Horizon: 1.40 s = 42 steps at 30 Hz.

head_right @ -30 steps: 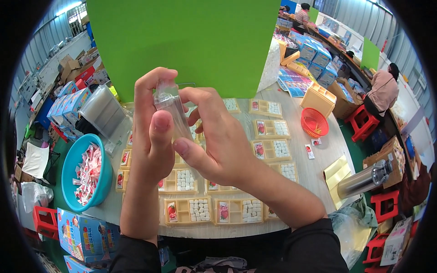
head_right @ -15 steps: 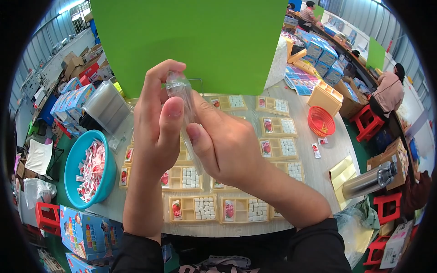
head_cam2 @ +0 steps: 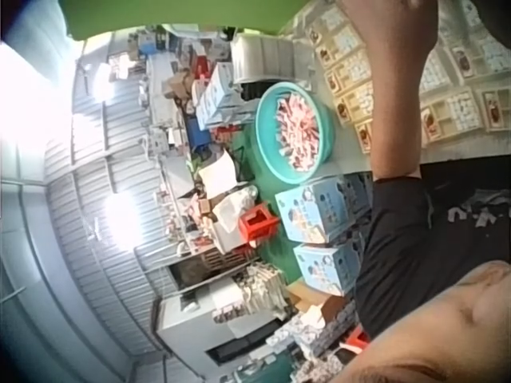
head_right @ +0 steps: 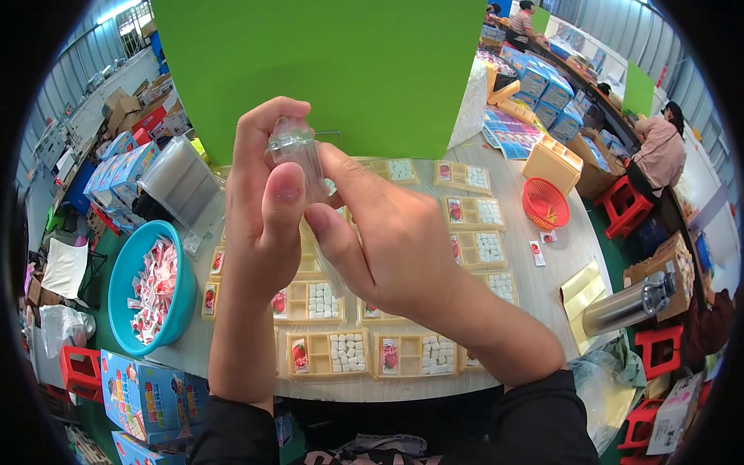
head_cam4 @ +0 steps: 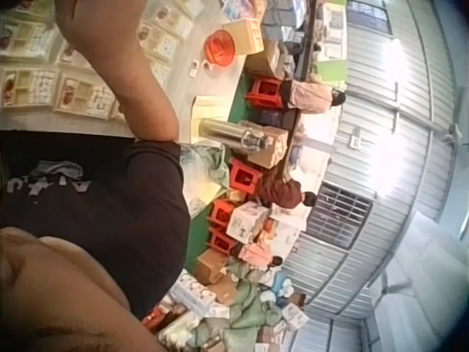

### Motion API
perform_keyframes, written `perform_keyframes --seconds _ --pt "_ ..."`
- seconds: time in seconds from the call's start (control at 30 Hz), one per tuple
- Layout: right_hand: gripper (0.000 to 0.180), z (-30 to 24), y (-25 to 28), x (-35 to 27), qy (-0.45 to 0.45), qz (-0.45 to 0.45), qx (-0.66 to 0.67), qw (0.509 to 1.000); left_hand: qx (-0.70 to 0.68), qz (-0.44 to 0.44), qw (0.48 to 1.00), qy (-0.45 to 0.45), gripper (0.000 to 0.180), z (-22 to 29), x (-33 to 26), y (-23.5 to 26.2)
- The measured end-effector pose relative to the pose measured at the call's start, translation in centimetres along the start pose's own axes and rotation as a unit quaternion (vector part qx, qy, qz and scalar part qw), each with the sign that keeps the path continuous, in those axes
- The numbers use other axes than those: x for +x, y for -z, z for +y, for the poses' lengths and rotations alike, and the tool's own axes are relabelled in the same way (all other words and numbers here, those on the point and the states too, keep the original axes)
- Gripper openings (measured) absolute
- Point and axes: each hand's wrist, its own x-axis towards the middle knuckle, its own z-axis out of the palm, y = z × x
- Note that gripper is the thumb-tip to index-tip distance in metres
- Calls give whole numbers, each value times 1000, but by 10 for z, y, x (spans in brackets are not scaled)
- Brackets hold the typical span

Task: Packaging small white square items into clear plastic containers at a factory workbench.

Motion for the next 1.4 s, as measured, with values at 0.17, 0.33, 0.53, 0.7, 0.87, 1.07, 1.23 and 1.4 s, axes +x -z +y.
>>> perform_keyframes --seconds 0.17,0.33,0.53,0.7,0.87,1.07,1.23,1.4 --pt "42 -1 1 0 40 7 -39 998 33 -27 999 -26 55 2 3 5" --pt "42 -3 3 1 48 24 -56 997 -44 -64 997 13 78 4 2 5" --pt "47 -7 10 2 32 -2 -42 999 -75 -82 994 15 82 8 3 11" --pt "48 -9 15 2 30 -11 -27 999 -98 -72 993 -2 74 8 4 8" --pt "46 -7 14 2 20 -12 3 1000 -129 -66 989 17 66 8 1 8" --pt "45 -4 19 3 17 -12 25 999 -115 -82 990 10 78 9 6 4" --pt "45 -4 16 4 6 -27 44 999 -130 -57 990 -5 61 6 3 5" --pt "44 -7 18 3 -28 -26 76 996 -100 -68 992 -21 61 7 5 7"
